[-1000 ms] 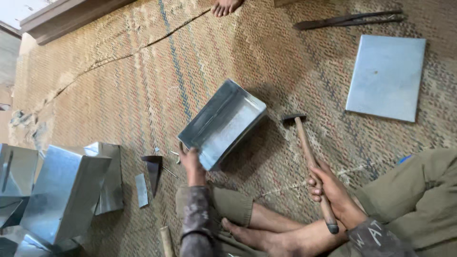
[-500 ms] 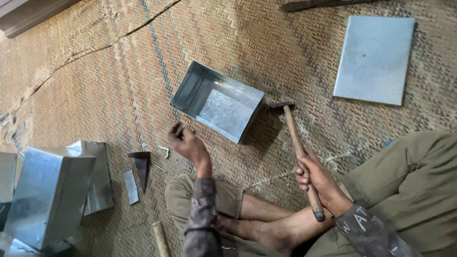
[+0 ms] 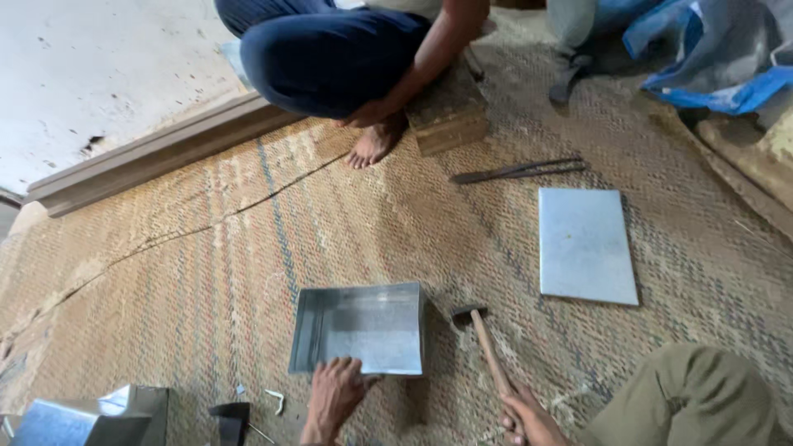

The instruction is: The person sits on a woven mat and uses a hammer to shape a rectangular metal sheet into a box. They repeatedly strike the edges and corners to bend the metal, then place a flat metal sheet on top to form a lid.

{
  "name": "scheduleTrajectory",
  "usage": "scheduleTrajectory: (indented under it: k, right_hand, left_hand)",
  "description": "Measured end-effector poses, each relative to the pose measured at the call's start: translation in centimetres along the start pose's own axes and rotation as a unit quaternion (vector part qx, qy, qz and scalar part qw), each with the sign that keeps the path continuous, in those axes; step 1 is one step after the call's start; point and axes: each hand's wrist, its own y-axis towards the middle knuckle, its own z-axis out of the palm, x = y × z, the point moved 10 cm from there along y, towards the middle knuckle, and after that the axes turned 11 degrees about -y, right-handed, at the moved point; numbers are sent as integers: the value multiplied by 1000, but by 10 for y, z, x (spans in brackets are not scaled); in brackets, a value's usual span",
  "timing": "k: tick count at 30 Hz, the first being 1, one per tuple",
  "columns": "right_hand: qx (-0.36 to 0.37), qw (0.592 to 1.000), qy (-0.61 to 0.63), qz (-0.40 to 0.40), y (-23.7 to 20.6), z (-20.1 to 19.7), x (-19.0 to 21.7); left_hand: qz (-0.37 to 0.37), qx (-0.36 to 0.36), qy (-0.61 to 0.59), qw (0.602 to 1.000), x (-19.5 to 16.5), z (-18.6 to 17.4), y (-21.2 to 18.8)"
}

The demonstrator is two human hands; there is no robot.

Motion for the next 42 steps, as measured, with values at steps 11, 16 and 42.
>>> scheduleTrajectory:
  k: [11,16,42]
  right_hand:
    - [-17,999,23,-35,13,2,14]
    - [-42,998,15,-51,7,-5,22]
    - [-130,413,-751,-498,-124,18,267]
  left_hand:
    - [-315,-262,-171,896,164,-68,-40]
    - [-316,-129,-217,915,162,-46,-26]
    - [-147,-234,-281,919,11,-117,55]
